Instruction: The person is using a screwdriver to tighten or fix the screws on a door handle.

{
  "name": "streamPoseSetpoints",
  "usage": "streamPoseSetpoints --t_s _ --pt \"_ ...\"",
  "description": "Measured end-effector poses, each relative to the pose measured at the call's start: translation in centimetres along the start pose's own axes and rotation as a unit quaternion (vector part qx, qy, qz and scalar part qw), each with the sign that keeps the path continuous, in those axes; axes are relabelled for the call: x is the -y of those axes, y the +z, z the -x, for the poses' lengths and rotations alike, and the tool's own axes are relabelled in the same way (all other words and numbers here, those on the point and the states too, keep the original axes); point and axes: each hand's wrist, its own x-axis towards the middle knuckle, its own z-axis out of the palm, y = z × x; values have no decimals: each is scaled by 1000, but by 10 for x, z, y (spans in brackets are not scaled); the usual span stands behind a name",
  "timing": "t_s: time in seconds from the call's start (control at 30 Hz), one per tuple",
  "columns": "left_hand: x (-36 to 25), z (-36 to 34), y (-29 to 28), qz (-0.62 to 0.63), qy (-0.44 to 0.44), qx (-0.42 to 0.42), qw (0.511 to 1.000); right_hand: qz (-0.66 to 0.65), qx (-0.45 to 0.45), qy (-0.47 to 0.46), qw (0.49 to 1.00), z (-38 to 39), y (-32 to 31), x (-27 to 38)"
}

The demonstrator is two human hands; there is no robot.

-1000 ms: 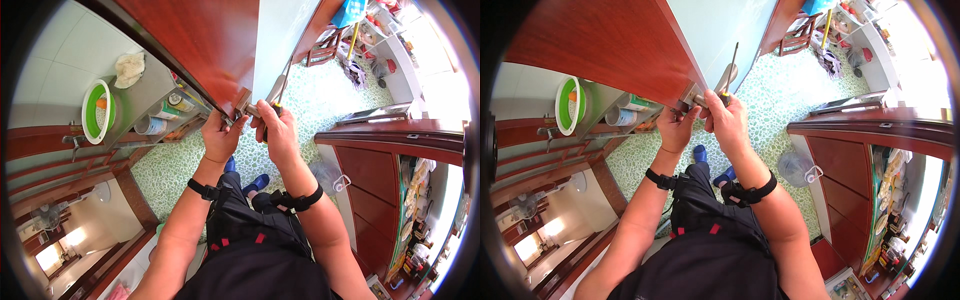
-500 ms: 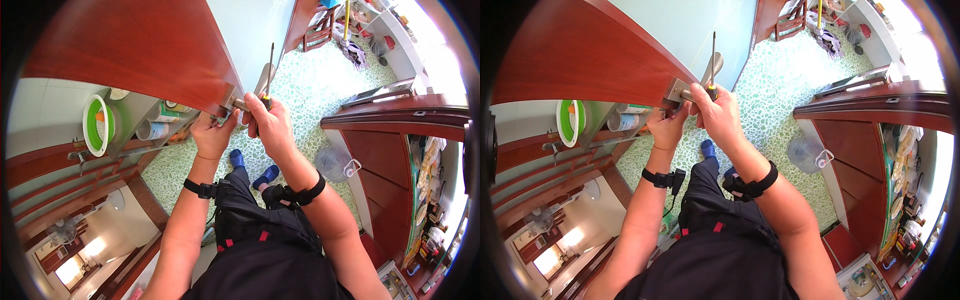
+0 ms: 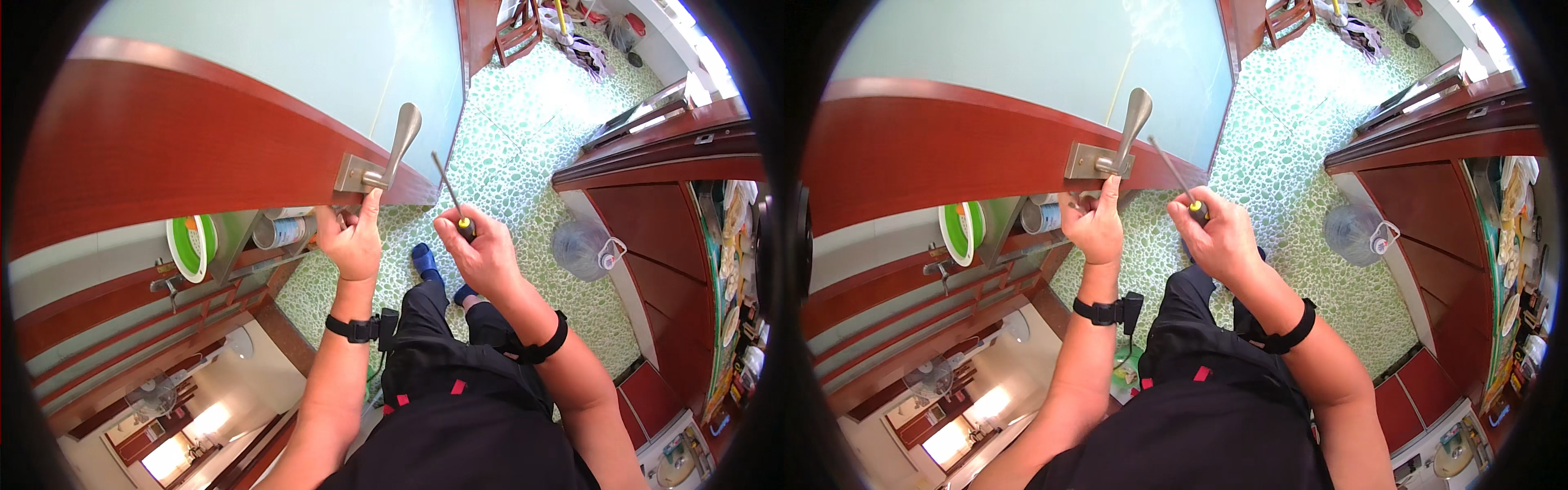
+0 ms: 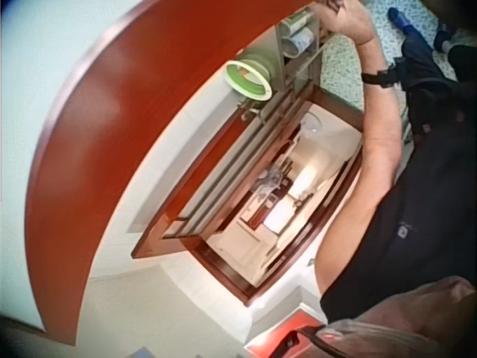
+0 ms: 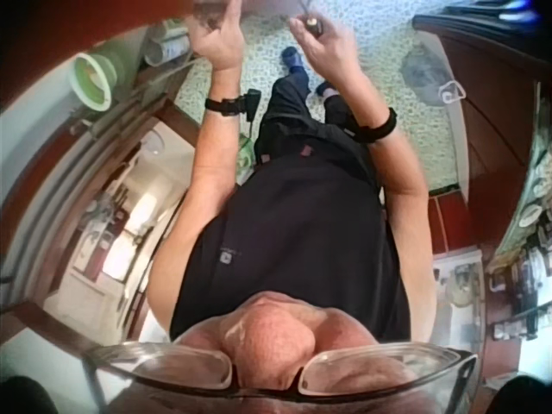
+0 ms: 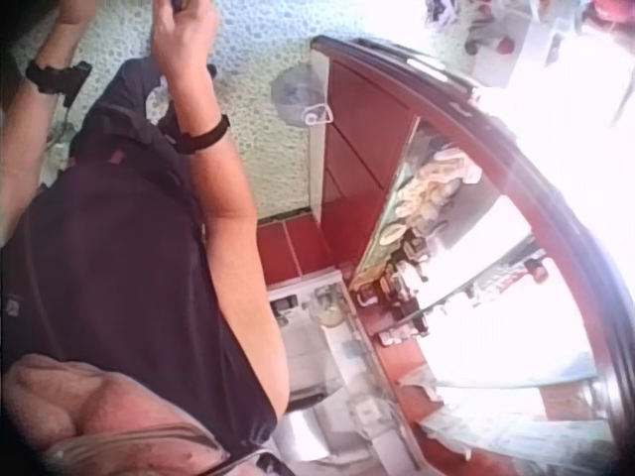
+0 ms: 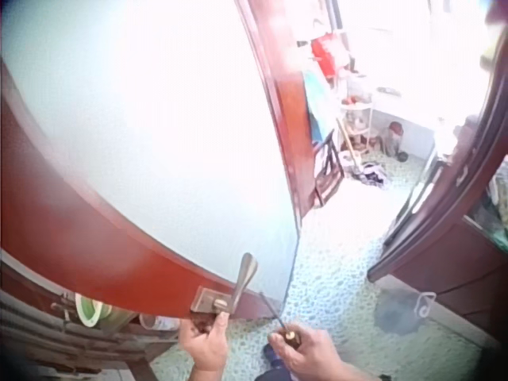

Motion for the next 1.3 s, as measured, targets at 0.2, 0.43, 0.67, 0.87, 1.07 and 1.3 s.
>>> streamPoseSetpoints --t_s 0.2,0.43,0.67,0.87,1.07,1.3 --pt "7 2 -8 -28 13 -25 999 56 5 -111 992 -3 -6 3" --pt "11 5 0 38 -4 -38 999 121 -41 -340 932 -49 -21 55" --pt "22 7 2 39 -13 -76 996 117 -76 -314 939 -93 7 58" --pt "18 6 6 42 -11 -82 996 -11 -70 -197 978 -104 20 53" --pt "15 7 6 36 -17 -68 997 -142 -34 -54 988 -103 25 47" --pt "12 5 3 45 -39 -54 997 -236 -1 93 967 -98 31 30"
